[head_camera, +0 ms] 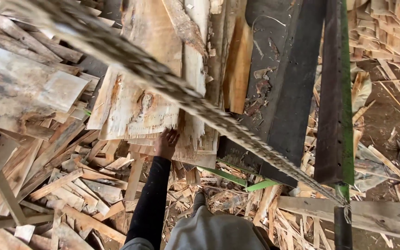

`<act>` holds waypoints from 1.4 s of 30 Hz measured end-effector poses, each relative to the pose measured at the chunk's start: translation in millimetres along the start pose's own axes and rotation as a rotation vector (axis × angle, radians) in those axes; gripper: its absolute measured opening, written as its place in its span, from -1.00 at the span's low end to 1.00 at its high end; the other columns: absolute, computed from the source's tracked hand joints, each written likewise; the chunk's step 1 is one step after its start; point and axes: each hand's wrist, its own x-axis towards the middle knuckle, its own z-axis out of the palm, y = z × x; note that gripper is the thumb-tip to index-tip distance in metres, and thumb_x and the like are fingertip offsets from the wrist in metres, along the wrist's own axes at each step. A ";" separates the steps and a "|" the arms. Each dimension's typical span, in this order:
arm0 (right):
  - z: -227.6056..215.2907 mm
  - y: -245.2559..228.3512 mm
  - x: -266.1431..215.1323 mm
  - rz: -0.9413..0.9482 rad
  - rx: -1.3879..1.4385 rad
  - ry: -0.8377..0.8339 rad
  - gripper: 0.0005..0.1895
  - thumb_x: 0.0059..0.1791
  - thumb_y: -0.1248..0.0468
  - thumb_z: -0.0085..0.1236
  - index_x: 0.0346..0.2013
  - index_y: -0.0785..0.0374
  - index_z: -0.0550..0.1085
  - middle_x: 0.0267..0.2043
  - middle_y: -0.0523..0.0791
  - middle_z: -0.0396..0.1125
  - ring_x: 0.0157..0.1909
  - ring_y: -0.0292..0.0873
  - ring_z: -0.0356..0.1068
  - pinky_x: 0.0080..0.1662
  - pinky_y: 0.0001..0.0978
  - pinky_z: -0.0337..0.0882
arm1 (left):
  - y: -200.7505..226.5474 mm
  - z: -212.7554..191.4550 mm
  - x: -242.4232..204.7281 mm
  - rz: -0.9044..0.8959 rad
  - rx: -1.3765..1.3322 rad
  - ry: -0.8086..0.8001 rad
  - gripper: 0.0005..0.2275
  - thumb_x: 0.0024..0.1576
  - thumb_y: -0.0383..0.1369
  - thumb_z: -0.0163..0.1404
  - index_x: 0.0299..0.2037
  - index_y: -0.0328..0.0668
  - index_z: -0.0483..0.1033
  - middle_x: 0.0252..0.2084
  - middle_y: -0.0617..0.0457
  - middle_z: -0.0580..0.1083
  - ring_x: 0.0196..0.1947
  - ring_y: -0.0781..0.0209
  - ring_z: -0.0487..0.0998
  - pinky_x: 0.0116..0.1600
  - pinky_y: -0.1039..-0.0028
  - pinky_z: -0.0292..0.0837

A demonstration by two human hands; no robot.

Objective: Trimming thin wood sheets or bark using a manual lever-action guillotine cutter.

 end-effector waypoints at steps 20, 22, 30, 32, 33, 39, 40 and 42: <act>-127.8 -438.8 116.0 -0.410 0.612 0.077 -0.28 -0.06 0.01 0.27 0.27 0.32 0.32 0.20 0.06 0.29 0.19 -0.05 0.31 0.22 -0.10 0.31 | -36.5 49.9 -229.5 -0.354 0.309 -0.282 -0.72 0.29 -0.32 0.02 0.07 -0.43 0.43 0.01 -0.24 0.51 0.01 -0.06 0.54 0.12 0.08 0.49; -114.2 -416.1 144.4 -0.405 0.515 0.086 -0.14 -0.09 0.05 0.36 0.37 0.34 0.20 0.35 0.10 0.12 0.34 -0.02 0.17 0.33 -0.05 0.19 | -12.6 25.5 -247.7 -0.607 0.495 -0.276 -0.62 0.29 -0.24 0.02 0.22 -0.30 0.37 0.16 -0.16 0.48 0.21 -0.03 0.47 0.36 0.02 0.41; -29.2 -415.2 83.3 -0.202 0.313 -0.153 -0.22 -0.16 0.24 0.39 0.30 0.36 0.31 0.19 0.16 0.44 0.16 0.05 0.49 0.16 -0.11 0.56 | 19.3 -36.2 -208.7 0.029 1.028 -0.343 -0.58 0.17 -0.09 0.02 0.14 -0.15 0.58 0.11 -0.15 0.61 0.03 -0.13 0.65 0.17 -0.02 0.56; -26.3 -406.9 82.2 -0.336 0.038 -0.253 -0.29 -0.10 0.23 0.42 0.28 0.34 0.33 0.19 0.08 0.42 0.14 -0.04 0.45 0.15 -0.17 0.48 | 24.5 -11.6 -191.2 0.294 1.258 -0.255 -0.54 0.18 -0.07 0.01 0.21 -0.14 0.51 0.20 -0.18 0.52 0.14 -0.19 0.51 0.25 -0.05 0.40; -23.8 -401.9 81.8 -0.462 -0.245 -0.350 -0.36 -0.03 0.22 0.44 0.25 0.32 0.36 0.18 0.00 0.40 0.13 -0.12 0.41 0.14 -0.24 0.41 | 26.6 0.0 -182.5 0.566 1.471 -0.159 -0.50 0.19 -0.06 0.01 0.28 -0.13 0.44 0.28 -0.21 0.42 0.26 -0.24 0.37 0.33 -0.09 0.25; -105.4 -447.3 164.1 -0.529 0.081 0.533 -0.36 -0.01 0.15 0.18 0.31 0.27 0.25 0.23 0.07 0.31 0.11 0.00 0.39 -0.02 -0.14 0.56 | -0.2 27.8 -199.8 0.622 2.025 -0.096 -0.25 0.15 0.03 0.09 0.48 -0.09 0.05 0.52 -0.29 -0.01 0.49 -0.42 -0.17 0.46 -0.33 -0.35; -124.1 -464.5 169.7 -0.528 0.085 0.530 -0.36 -0.01 0.15 0.18 0.31 0.27 0.25 0.23 0.07 0.31 0.11 0.00 0.39 -0.02 -0.14 0.56 | 0.5 24.5 -202.9 0.621 2.029 -0.094 -0.25 0.15 0.03 0.09 0.48 -0.09 0.05 0.52 -0.29 -0.01 0.49 -0.42 -0.17 0.46 -0.33 -0.35; -158.2 -495.0 180.8 -0.719 -0.128 0.759 -0.13 -0.02 0.10 0.30 0.44 0.34 0.09 0.46 0.18 0.08 0.43 0.15 0.14 0.36 0.05 0.21 | 1.3 14.4 -210.5 0.560 1.918 -0.092 -0.16 0.07 0.04 0.15 0.50 -0.06 0.03 0.55 -0.29 -0.03 0.49 -0.36 -0.19 0.46 -0.33 -0.34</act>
